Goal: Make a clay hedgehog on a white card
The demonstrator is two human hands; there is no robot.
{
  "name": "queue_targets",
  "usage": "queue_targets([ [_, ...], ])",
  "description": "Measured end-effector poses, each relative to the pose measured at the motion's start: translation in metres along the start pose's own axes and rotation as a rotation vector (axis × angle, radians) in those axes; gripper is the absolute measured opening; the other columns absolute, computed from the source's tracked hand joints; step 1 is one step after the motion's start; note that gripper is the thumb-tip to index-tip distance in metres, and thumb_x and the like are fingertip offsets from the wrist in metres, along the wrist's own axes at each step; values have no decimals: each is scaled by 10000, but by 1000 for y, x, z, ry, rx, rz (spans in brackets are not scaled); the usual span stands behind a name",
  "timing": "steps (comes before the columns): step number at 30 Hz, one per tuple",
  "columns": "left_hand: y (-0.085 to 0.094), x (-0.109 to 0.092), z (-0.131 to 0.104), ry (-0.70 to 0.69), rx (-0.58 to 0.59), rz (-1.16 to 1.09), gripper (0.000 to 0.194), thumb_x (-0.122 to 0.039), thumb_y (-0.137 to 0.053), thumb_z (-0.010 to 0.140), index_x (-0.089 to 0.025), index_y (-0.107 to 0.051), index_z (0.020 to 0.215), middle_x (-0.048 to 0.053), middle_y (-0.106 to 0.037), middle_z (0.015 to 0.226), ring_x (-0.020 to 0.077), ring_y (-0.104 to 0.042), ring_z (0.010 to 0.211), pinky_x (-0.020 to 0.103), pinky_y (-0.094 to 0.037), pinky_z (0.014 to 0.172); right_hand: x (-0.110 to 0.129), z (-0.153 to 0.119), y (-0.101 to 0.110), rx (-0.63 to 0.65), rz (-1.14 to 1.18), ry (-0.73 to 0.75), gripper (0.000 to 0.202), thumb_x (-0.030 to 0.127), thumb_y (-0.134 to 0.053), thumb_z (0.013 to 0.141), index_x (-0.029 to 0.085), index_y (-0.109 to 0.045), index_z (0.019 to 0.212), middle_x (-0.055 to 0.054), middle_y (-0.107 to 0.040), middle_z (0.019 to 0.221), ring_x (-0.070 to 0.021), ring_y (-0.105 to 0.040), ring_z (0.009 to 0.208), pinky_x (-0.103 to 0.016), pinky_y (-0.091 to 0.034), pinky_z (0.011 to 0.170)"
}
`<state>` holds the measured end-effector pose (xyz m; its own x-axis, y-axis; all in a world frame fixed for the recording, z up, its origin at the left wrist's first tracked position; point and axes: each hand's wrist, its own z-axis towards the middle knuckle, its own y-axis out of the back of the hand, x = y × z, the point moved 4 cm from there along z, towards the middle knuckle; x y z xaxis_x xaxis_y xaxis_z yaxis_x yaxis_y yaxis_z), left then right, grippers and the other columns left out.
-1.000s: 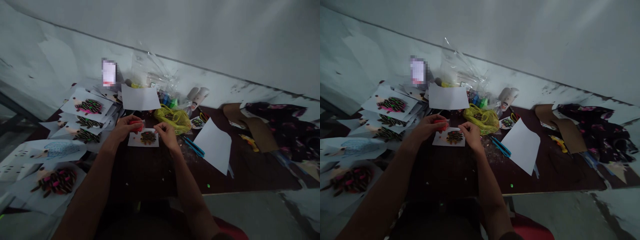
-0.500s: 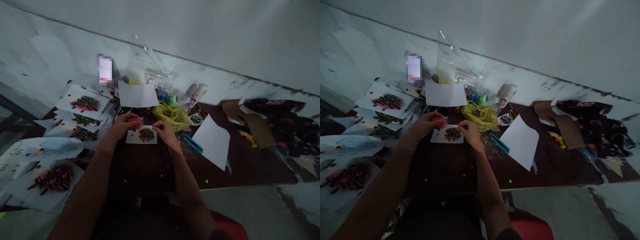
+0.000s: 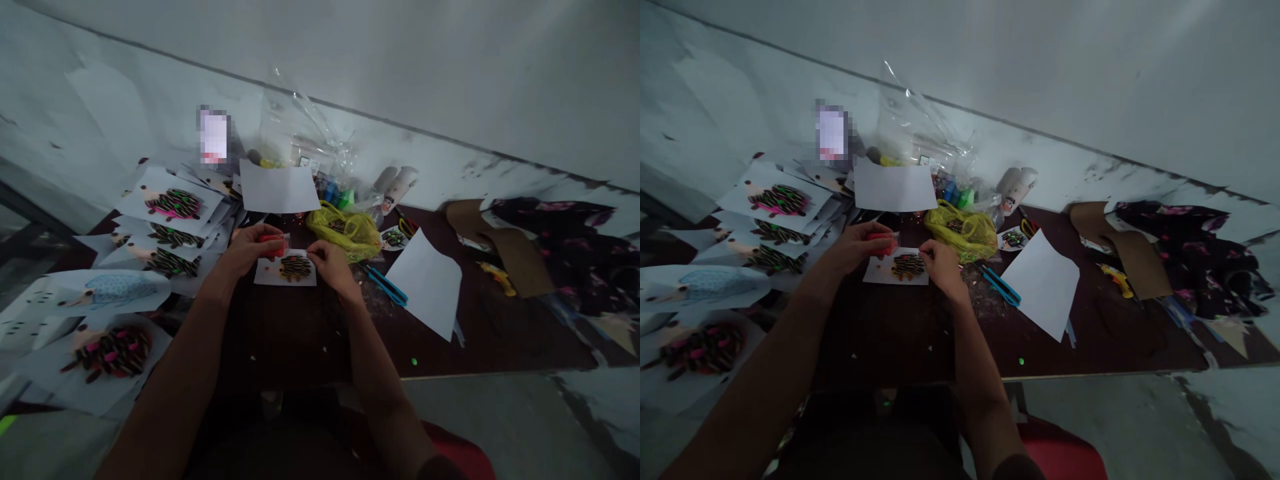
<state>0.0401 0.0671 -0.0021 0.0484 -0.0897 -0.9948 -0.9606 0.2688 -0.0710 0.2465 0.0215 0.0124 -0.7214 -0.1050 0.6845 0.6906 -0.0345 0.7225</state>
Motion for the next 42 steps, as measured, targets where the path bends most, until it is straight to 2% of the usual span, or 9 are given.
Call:
queue_targets([
  [3,0,-1,-1,-5,-9,14,436,-447,-875,596,-185,-697,897,25,-718,796,147,-619,651,267,-509,588,1,0,1,-29,-34,-17,138,199,-639,940,181,-767,890,-32,-748,846,-181,-666,793,-282,-471,790],
  [8,-2,-1,-1,3,16,1,452,-452,-875,596,-189,-690,913,22,-699,791,166,-631,662,306,-523,621,1,0,0,8,-35,29,192,100,-637,881,203,-789,938,-39,-771,960,-185,-689,886,-291,-489,858],
  [11,-1,-1,-1,1,6,6,459,-460,-882,595,-186,-690,910,22,-693,788,158,-620,656,306,-523,623,1,-1,-1,30,-50,16,218,98,-651,866,211,-794,986,-37,-778,957,-183,-691,866,-294,-497,854],
  [15,-1,-1,-1,10,-2,12,468,-457,-891,589,-180,-697,913,20,-694,780,149,-611,630,288,-516,585,5,-2,-2,28,-90,23,149,151,-670,895,215,-785,964,-18,-776,899,-176,-688,831,-275,-490,813],
  [21,-2,-1,-2,14,7,-15,451,-433,-894,593,-176,-695,906,19,-704,764,150,-625,625,284,-522,578,8,-1,-5,53,-225,17,190,180,-655,946,193,-814,1050,-99,-778,1057,-223,-696,968,-314,-484,884],
  [28,-2,-4,-2,-2,-7,-12,446,-444,-887,567,-183,-707,881,25,-722,780,151,-620,640,271,-511,588,5,0,-14,81,-264,27,208,242,-645,978,224,-821,1088,-99,-767,1057,-226,-683,994,-321,-486,894],
  [35,-1,-4,-2,-11,-7,-16,413,-432,-878,586,-190,-715,880,29,-711,791,155,-622,653,283,-514,605,4,1,-15,68,-253,18,158,170,-661,936,208,-795,1009,-70,-758,987,-204,-673,938,-310,-484,867],
  [42,-2,-6,-4,3,10,-31,428,-429,-888,590,-176,-713,886,27,-705,782,146,-614,642,265,-509,573,6,1,-16,61,-320,-10,165,194,-633,946,196,-788,1003,-95,-759,1020,-222,-680,965,-311,-480,870],
])
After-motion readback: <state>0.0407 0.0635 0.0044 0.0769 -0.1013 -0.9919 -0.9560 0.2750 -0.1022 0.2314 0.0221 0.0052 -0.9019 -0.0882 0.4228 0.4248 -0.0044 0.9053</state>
